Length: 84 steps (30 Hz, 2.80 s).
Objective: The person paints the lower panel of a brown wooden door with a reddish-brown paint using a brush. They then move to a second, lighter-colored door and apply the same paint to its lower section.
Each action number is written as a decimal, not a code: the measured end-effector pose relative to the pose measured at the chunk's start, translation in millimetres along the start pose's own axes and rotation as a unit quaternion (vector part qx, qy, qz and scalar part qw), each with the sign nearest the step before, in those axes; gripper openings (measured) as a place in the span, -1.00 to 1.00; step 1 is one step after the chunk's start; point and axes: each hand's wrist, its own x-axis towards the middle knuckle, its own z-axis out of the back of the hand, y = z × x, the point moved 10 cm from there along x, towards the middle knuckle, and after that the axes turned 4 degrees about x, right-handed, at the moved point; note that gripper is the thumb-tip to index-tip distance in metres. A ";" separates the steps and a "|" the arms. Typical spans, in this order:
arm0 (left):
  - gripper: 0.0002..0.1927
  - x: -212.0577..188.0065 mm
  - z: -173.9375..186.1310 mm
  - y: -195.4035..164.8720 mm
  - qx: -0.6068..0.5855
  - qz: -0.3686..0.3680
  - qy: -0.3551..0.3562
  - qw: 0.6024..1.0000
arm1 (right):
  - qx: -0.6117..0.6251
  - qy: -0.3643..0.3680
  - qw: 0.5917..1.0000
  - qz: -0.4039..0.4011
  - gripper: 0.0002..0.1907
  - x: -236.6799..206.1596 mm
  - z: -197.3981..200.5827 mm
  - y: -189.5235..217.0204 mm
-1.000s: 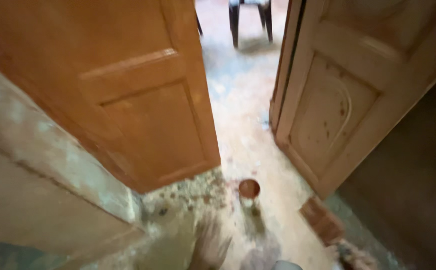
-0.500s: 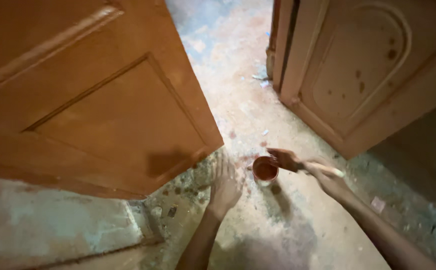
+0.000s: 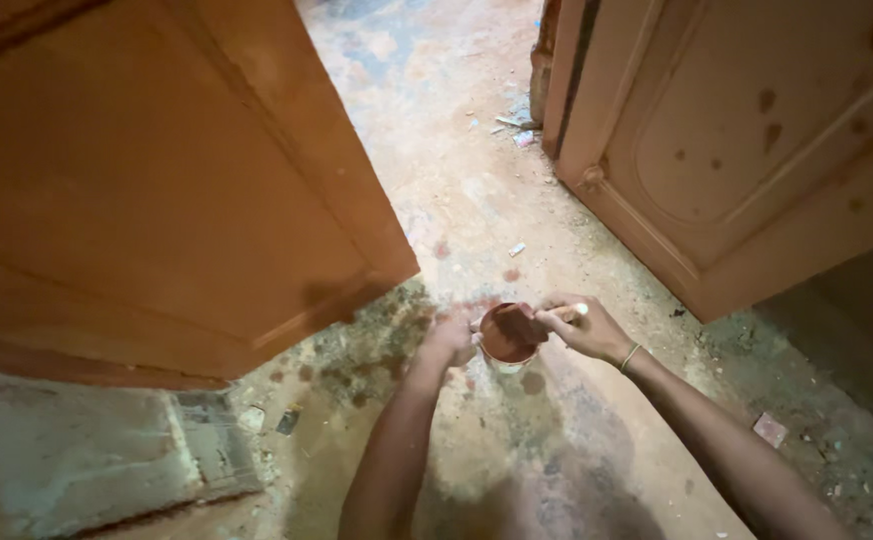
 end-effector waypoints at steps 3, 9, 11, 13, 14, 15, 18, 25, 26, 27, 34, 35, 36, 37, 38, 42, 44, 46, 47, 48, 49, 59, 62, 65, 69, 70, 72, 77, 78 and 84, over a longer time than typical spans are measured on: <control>-0.53 5.6 -18.5 -6.8 -0.074 -0.033 0.023 0.996 | 0.085 0.005 0.996 -0.009 -0.82 3.7 -9.9 -9.9; -0.57 -6.1 -32.7 -4.2 -0.373 0.043 -0.011 0.927 | -0.008 0.046 0.999 -0.012 -0.75 6.9 -28.3 -25.7; -0.56 -5.7 -30.7 -8.4 -0.365 0.031 -0.024 0.930 | -0.032 0.046 0.998 -0.031 -0.72 7.5 -28.6 -35.2; -0.53 -4.5 -22.2 -14.9 -0.336 -0.026 -0.069 0.939 | -0.022 0.026 0.999 -0.040 -0.69 8.0 -22.7 -42.2; -0.49 -4.2 -16.4 -21.0 -0.326 -0.074 -0.101 0.937 | -0.020 0.019 0.999 -0.036 -0.69 8.0 -19.5 -44.0; -0.45 -4.1 -11.0 -27.9 -0.315 -0.125 -0.135 0.931 | -0.021 0.011 0.999 -0.030 -0.69 7.7 -15.3 -45.4; -0.67 10.4 -29.3 -26.7 -0.235 -0.085 -0.129 0.960 | -0.047 0.017 0.997 -0.053 -0.69 3.8 -3.6 -56.8; -0.67 26.8 -79.5 -104.7 -0.241 -0.138 0.045 0.960 | -0.203 0.108 0.973 -0.021 -0.68 -28.7 34.8 -68.5; -0.68 27.8 -85.5 -117.6 -0.263 -0.130 0.066 0.954 | -0.213 0.127 0.968 -0.040 -0.68 -37.6 42.6 -75.4; -0.69 27.3 -93.2 -129.4 -0.285 -0.120 0.088 0.947 | -0.221 0.147 0.962 -0.059 -0.68 -47.8 50.6 -82.8; -0.75 38.2 -119.8 -220.2 -0.323 -0.164 0.111 0.925 | -0.070 0.140 0.978 -0.136 -0.71 -129.0 130.8 -119.7; -0.75 40.4 -123.6 -235.4 -0.341 -0.169 0.123 0.916 | -0.085 0.121 0.978 -0.149 -0.72 -141.2 146.0 -127.1; -0.75 42.8 -126.9 -252.8 -0.359 -0.174 0.136 0.907 | -0.101 0.101 0.976 -0.164 -0.72 -153.5 161.2 -134.6; -0.75 45.1 -126.1 -269.7 -0.312 -0.189 0.117 0.924 | -0.115 0.081 0.973 -0.181 -0.72 -166.0 176.0 -142.4; -0.73 46.8 -124.6 -287.1 -0.264 -0.203 0.097 0.938 | -0.111 0.055 0.980 -0.157 -0.72 -175.4 190.1 -142.1; -0.76 47.1 -125.6 -349.1 -0.231 -0.223 0.085 0.943 | -0.173 -0.031 0.971 -0.161 -0.69 -216.8 240.8 -157.7; -0.74 45.3 -125.3 -374.8 -0.280 -0.219 0.100 0.929 | -0.189 -0.065 0.963 -0.183 -0.68 -235.5 260.3 -167.2; -0.72 44.5 -124.5 -396.7 -0.281 -0.215 0.104 0.929 | -0.161 -0.103 0.966 -0.174 -0.68 -249.4 275.1 -170.4; -0.72 46.0 -123.5 -405.2 -0.255 -0.214 0.102 0.937 | -0.155 -0.113 0.964 -0.182 -0.68 -255.7 280.2 -174.0; -0.72 46.8 -123.2 -410.3 -0.229 -0.210 0.099 0.945 | -0.148 -0.121 0.963 -0.189 -0.68 -261.1 284.3 -177.2; -0.70 47.6 -124.7 -412.6 -0.187 -0.210 0.105 0.954 | -0.140 -0.127 0.962 -0.196 -0.68 -265.7 287.6 -179.7; -0.55 67.8 -104.6 -392.1 -0.115 -0.235 0.024 0.965 | 0.060 -0.129 0.973 -0.183 -0.67 -271.3 283.4 -191.9; -0.43 49.3 -49.6 -412.4 -0.100 -0.337 -0.161 0.922 | 0.021 -0.132 0.970 -0.201 -0.68 -269.5 282.9 -192.1; -0.33 29.6 -6.0 -451.4 0.011 -0.424 -0.250 0.870 | 0.034 -0.146 0.971 -0.186 -0.69 -265.9 282.6 -186.0; -0.19 71.6 26.4 -457.9 0.211 -0.231 -0.222 0.923 | 0.009 -0.147 0.963 -0.225 -0.68 -266.6 280.5 -186.8; -0.27 71.6 31.5 -460.2 0.270 -0.222 -0.250 0.903 | -0.017 -0.138 0.955 -0.262 -0.67 -269.3 279.2 -190.8; -0.41 72.4 37.1 -460.4 0.380 -0.192 -0.306 0.851 | -0.014 -0.150 0.967 -0.205 -0.70 -264.1 280.3 -179.1; -0.58 65.0 13.4 -437.0 0.416 -0.220 -0.286 0.834 | 0.040 -0.158 0.968 -0.192 -0.71 -261.8 275.8 -177.8; -0.61 61.9 11.0 -426.2 0.406 -0.223 -0.289 0.838 | 0.053 -0.161 0.968 -0.183 -0.71 -260.6 275.3 -178.8; -0.52 25.7 -2.5 -335.3 0.297 -0.248 -0.236 0.891 | 0.105 -0.145 0.965 -0.190 -0.76 -254.3 266.9 -193.8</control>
